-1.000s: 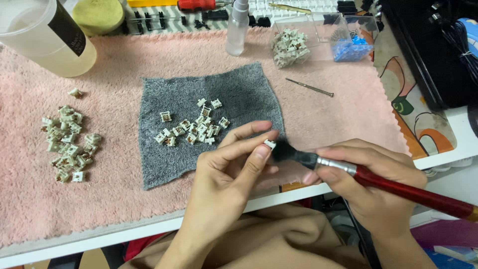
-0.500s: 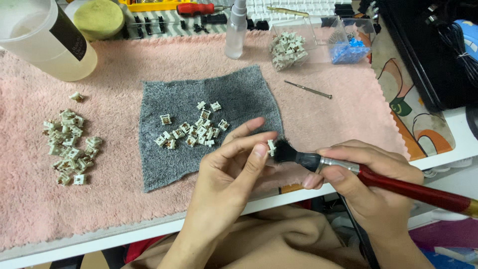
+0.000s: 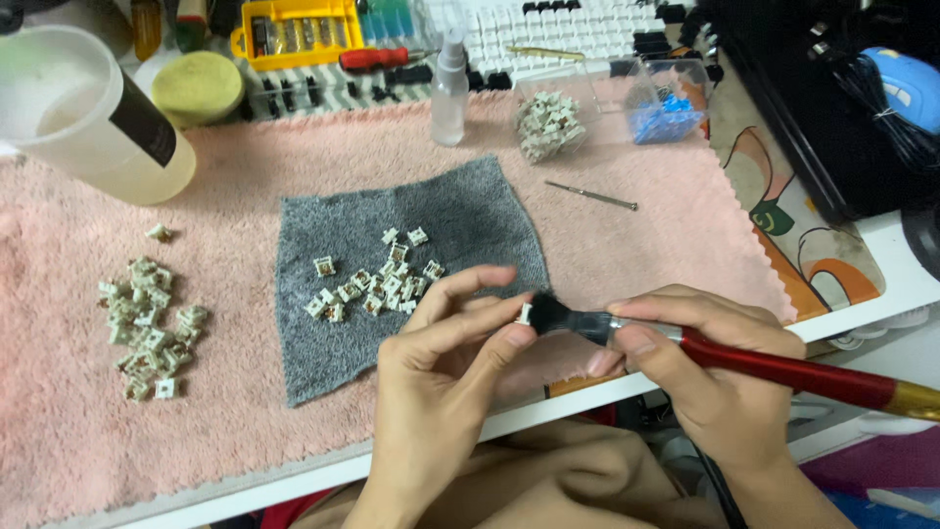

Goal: The person cleans individual mechanical keyboard switches using a brush. They pick up each switch from a pile on a cloth, brush it thoroughly, and place it into a clear plastic container. The process is repeated for multiple switches throughout the clip.

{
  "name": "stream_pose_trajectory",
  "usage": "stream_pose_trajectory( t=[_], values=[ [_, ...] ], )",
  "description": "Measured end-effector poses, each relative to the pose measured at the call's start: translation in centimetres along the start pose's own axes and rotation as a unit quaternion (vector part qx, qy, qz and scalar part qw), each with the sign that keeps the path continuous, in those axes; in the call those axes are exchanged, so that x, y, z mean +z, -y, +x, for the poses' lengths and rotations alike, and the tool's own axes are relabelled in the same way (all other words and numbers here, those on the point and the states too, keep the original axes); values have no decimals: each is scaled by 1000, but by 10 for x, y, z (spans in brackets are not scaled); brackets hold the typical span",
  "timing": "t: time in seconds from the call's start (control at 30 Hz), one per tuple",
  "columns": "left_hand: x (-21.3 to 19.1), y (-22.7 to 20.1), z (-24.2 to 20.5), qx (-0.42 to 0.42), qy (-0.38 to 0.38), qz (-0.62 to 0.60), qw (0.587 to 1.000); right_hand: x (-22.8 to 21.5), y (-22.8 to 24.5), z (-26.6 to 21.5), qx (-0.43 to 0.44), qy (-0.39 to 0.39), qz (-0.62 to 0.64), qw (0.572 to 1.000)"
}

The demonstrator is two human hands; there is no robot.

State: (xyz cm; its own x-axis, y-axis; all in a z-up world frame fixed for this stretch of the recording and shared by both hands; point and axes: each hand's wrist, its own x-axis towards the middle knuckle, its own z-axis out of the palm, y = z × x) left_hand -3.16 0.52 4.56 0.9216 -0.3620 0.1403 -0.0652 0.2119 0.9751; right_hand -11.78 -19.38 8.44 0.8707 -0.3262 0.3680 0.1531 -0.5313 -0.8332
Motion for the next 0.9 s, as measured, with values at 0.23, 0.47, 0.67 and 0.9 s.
stream_pose_trajectory(
  t=[0.23,0.47,0.67,0.9],
  values=[
    [-3,-2,3,64,-3,74,995,0,14,6,-107,31,-49,993],
    [0,5,6,62,-4,71,996,-1,9,7,-55,24,-7,998],
    [-2,13,10,93,-1,95,991,-2,0,1,9,4,34,999],
    [-1,8,9,219,-5,215,952,-3,-10,0,121,8,158,980]
  ],
)
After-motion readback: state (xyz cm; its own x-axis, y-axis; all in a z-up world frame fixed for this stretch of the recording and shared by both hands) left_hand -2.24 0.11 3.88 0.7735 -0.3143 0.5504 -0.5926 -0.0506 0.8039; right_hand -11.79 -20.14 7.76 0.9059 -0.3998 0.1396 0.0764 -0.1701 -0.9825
